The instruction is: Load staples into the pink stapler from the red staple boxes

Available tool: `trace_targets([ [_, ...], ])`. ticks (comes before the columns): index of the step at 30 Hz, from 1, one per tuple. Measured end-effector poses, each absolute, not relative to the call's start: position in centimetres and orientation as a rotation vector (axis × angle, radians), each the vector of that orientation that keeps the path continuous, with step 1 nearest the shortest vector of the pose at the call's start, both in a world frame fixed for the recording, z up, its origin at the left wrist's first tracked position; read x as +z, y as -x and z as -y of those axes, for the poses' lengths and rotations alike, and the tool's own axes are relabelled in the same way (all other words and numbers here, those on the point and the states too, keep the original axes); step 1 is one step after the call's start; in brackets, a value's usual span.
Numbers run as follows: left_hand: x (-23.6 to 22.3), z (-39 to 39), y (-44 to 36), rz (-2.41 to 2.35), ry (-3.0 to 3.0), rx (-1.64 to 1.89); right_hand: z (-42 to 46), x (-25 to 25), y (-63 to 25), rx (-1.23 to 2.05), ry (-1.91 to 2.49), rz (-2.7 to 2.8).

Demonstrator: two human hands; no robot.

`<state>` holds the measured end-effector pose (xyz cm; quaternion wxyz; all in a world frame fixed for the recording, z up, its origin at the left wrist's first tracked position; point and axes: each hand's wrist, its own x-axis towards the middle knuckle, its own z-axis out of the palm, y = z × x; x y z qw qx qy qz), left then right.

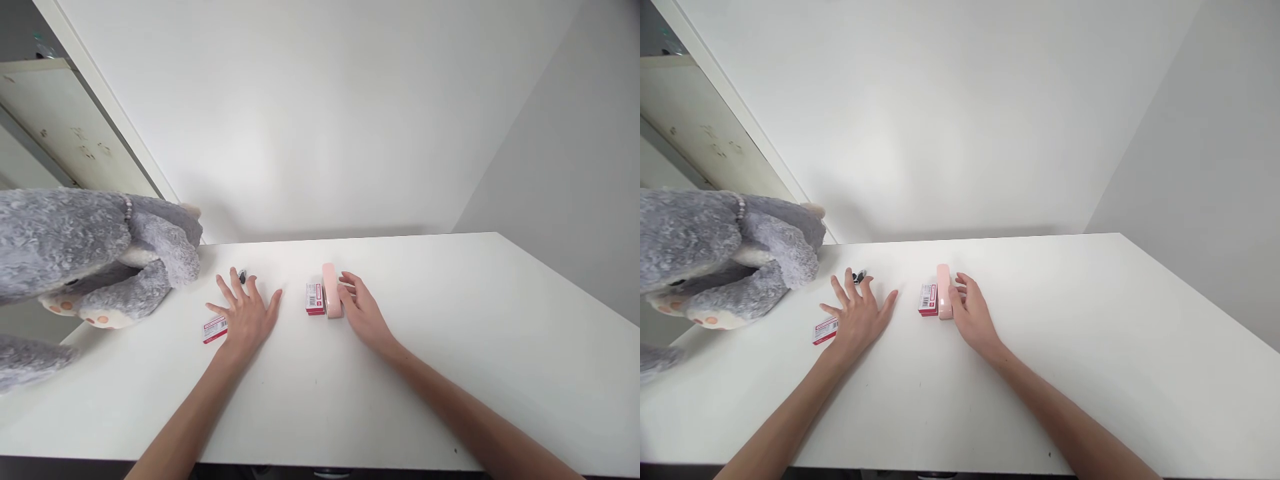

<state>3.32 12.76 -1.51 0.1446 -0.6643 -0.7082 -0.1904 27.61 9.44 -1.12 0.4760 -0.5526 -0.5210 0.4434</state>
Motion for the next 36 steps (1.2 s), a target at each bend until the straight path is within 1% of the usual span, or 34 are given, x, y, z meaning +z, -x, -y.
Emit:
trace_targets([
  [3,-1.2,-12.6,-3.8,1.931,2.123,-0.643,-9.5,-1.3,-27.6,1.066,1.349,1.274],
  [6,-0.6,-12.6,-4.3,1.632,2.422,-0.737,-9.5,-1.5,-27.5,1.052,1.348,1.275],
  [9,-0.3,-12.7,-4.5,1.486,2.436,-0.78,-9.6,-1.5,-27.6,1.044,1.349,1.279],
  [15,-1.0,-13.0,-3.7,1.836,1.999,-0.711,-9.5,-1.4,-27.7,1.056,1.345,1.285],
  [19,-1.7,-13.0,-3.6,1.928,1.946,-0.659,-9.5,-1.5,-27.6,1.055,1.329,1.281],
  [22,-1.9,-13.1,-3.9,1.925,2.093,-0.699,-9.5,-1.6,-27.6,1.044,1.322,1.282],
  [25,-1.9,-13.1,-4.2,1.779,2.336,-0.782,-9.5,-1.7,-27.6,1.039,1.32,1.279],
  [27,-1.8,-13.0,-4.4,1.706,2.375,-0.81,-9.6,-1.7,-27.6,1.039,1.321,1.28],
  [31,-1.4,-13.0,-4.3,1.782,2.113,-0.779,-9.6,-1.7,-27.6,1.042,1.33,1.29],
  [36,-1.5,-12.8,-3.8,1.906,1.922,-0.601,-9.6,-1.8,-27.7,1.043,1.32,1.295],
])
